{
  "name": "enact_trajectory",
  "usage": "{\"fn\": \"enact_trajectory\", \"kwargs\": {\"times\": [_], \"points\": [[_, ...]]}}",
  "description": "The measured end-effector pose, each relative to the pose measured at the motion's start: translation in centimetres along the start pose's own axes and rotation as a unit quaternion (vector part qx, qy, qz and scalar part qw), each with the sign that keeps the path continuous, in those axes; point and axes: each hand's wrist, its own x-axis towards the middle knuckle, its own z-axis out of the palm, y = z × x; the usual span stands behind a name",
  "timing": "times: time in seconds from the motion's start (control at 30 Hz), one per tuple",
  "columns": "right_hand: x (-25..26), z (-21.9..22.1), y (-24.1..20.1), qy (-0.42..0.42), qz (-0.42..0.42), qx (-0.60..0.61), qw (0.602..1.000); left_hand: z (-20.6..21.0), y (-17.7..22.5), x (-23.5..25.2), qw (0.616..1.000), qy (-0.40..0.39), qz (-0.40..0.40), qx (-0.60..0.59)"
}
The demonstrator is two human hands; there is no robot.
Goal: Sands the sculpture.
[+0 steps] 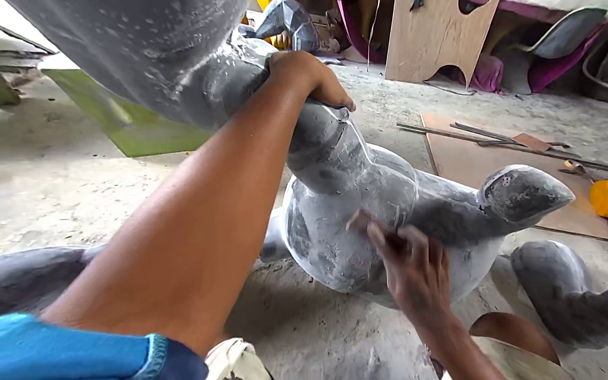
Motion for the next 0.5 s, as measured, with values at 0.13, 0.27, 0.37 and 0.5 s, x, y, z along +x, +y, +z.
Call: {"fn": "enact_trajectory", "kwargs": {"times": [0.13,0.27,0.37,0.5], "points": [[2.2,-0.7,-0.6,-0.050,0.017,0.005,0.999,0.5,-0.1,0.2,1.000,-0.002,0.004,-0.001],[-1.1,-0.2,1.2,-0.014,-0.071,0.004,0.997,0.2,-0.1,0.2,1.000,-0.002,0.001,-0.011],[3.2,-0.3,0.2,-0.034,0.025,0.013,0.999,0.1,0.0,-0.4,1.000,-0.007,0.009,0.001],[-0.1,-0.5,-1.5,-0.033,0.016,0.029,0.999,0.3,-0.2,-0.8,1.000,-0.013,0.024,-0.011]]}}
